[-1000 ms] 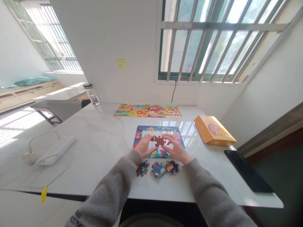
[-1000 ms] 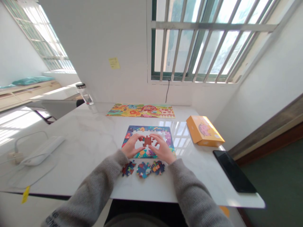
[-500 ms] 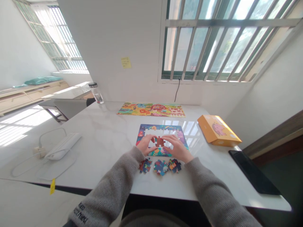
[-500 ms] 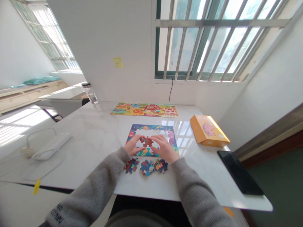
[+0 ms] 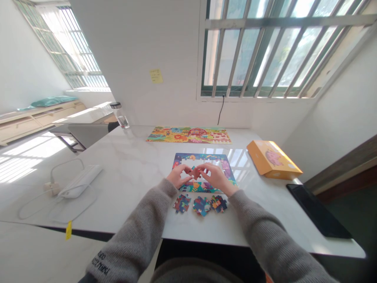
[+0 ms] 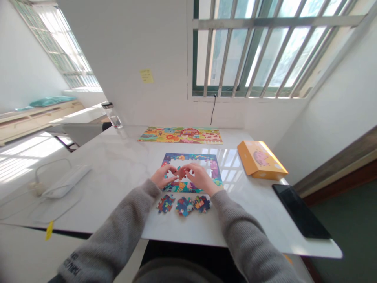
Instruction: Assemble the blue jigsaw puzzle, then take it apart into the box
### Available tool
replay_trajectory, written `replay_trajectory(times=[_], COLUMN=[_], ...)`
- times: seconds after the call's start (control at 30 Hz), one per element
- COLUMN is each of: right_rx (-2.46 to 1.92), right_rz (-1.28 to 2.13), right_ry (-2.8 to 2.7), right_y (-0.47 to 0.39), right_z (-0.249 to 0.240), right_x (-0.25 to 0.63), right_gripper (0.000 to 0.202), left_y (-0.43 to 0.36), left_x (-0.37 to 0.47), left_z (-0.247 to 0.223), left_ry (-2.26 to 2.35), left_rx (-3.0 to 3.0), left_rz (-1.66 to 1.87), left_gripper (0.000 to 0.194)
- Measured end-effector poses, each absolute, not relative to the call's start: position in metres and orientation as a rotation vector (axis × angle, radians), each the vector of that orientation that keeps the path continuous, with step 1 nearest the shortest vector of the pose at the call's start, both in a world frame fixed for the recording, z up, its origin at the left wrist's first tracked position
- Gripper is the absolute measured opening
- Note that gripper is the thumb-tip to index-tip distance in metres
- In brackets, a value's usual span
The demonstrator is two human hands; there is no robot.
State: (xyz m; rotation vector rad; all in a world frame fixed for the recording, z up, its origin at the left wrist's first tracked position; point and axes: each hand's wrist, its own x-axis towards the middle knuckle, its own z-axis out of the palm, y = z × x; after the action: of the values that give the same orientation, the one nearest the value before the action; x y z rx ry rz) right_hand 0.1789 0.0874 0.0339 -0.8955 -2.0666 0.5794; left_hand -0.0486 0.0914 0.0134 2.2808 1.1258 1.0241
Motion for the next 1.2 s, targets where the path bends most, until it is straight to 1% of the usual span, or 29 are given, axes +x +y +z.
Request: replay_trajectory(times=[0.13,0.27,0.33,0.4,0.43,0.47,0.57,0.7,0.77,0.87,1.0,1.1,1.2], right_rx=[-0.913,-0.916,-0.91,-0.891,-0.879,-0.868,-0.849,-0.833,-0.824,-0.798,-0.685,-0.653,-0.708], right_rz=[0.798,0.922,0.968,1.029,1.055,1.075,1.108,1.136,1.09,0.878,0.565,0.434,0.338], right_ry=[-1.887,-1.808,-1.782,-1.751,-1.736,-1.723,-1.702,-1.704,-1.745,-1.906,-2.119,-2.222,-2.274], right_y=[0.095,0.104,0.105,0.104,0.104,0.103,0.101,0.1,0.098,0.093,0.09,0.091,0.093], right_z=[0.027,0.022,0.02,0.018,0.017,0.017,0.015,0.016,0.019,0.027,0.036,0.037,0.034], right_x=[0.17,0.167,0.167,0.166,0.165,0.164,0.161,0.158,0.157,0.155,0.149,0.146,0.148], right_gripper=[0.02,0.019,0.019,0.02,0.02,0.02,0.019,0.017,0.015,0.016,0.033,0.03,0.025], left_y=[0.093,0.097,0.099,0.1,0.101,0.101,0.103,0.104,0.105,0.107,0.109,0.109,0.11], left_x=[-0.048,-0.059,-0.065,-0.069,-0.07,-0.071,-0.072,-0.076,-0.08,-0.088,-0.098,-0.101,-0.106], left_z=[0.011,0.012,0.014,0.016,0.016,0.016,0.014,0.013,0.014,0.014,0.01,0.007,0.004], left_ry=[1.16,1.179,1.167,1.113,1.081,1.06,1.029,0.999,1.014,1.093,1.17,1.216,1.278], left_rx=[2.38,2.507,2.528,2.555,2.569,2.577,2.569,2.529,2.491,2.451,2.392,2.361,2.364], left_rz=[1.079,1.058,1.037,0.984,0.952,0.928,0.896,0.871,0.87,0.905,0.968,0.951,0.923], left_gripper=[0.019,0.02,0.029,0.049,0.054,0.055,0.046,0.049,0.049,0.05,0.05,0.051,0.055])
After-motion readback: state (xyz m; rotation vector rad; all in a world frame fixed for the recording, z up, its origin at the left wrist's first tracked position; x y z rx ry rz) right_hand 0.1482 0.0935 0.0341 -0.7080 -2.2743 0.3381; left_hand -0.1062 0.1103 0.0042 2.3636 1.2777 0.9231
